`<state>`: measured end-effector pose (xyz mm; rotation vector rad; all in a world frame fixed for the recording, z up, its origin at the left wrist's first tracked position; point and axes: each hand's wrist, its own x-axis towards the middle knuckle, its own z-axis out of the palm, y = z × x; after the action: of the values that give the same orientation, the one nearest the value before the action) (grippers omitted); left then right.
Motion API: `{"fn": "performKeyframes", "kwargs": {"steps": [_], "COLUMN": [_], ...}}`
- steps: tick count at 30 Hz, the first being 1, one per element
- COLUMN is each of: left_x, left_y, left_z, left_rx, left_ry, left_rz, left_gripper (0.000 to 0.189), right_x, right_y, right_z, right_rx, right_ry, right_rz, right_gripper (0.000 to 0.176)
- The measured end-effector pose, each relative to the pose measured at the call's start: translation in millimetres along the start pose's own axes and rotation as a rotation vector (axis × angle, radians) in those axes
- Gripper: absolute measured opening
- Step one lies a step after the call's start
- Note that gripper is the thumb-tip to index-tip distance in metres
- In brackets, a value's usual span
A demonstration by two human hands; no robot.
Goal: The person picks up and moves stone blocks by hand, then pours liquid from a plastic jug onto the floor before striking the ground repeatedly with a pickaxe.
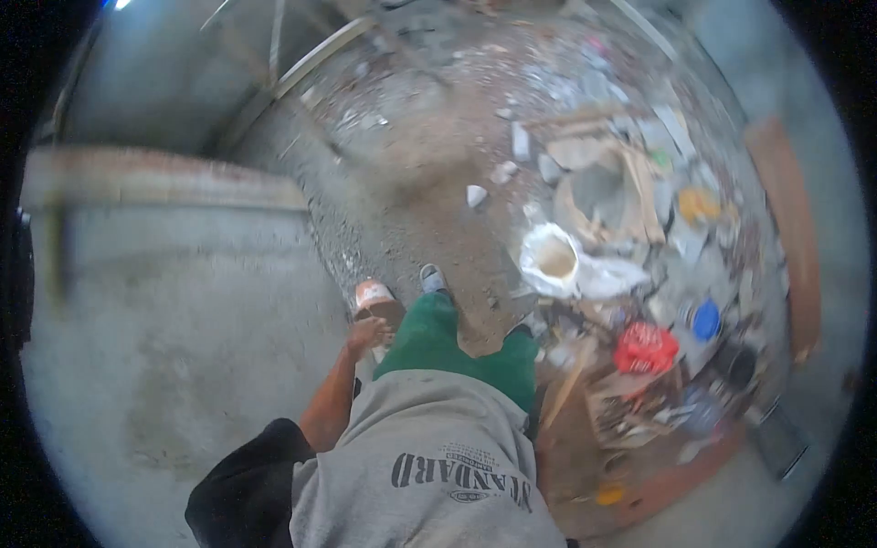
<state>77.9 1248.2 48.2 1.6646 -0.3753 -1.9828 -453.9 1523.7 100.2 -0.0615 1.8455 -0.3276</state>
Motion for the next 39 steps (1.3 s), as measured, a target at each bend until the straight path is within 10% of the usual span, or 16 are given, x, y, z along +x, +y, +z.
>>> {"fn": "performKeyframes", "kwargs": {"steps": [16,27,31,39], "left_x": [-42,-70,-15,63], "left_y": [90,345,314,360], "left_z": [-283,-304,-352,-234], "left_rx": [-0.07,-0.218,-0.336,-0.472], "left_ry": [0.939,1.202,1.131,0.821], "left_rz": [0.133,0.442,0.287,0.114], "left_gripper": [0.027,0.033,0.031,0.032], "right_x": [10,128,16,12], "right_y": [-396,-512,-699,-921], "right_z": [224,312,395,499], "right_rx": [-0.77,-1.405,-1.349,-1.604], "right_ry": [-0.057,-0.031,-0.066,-0.257], "right_rz": [-0.359,-0.268,-0.385,-0.686], "right_gripper": [0.033,0.044,0.037,0.028]}}
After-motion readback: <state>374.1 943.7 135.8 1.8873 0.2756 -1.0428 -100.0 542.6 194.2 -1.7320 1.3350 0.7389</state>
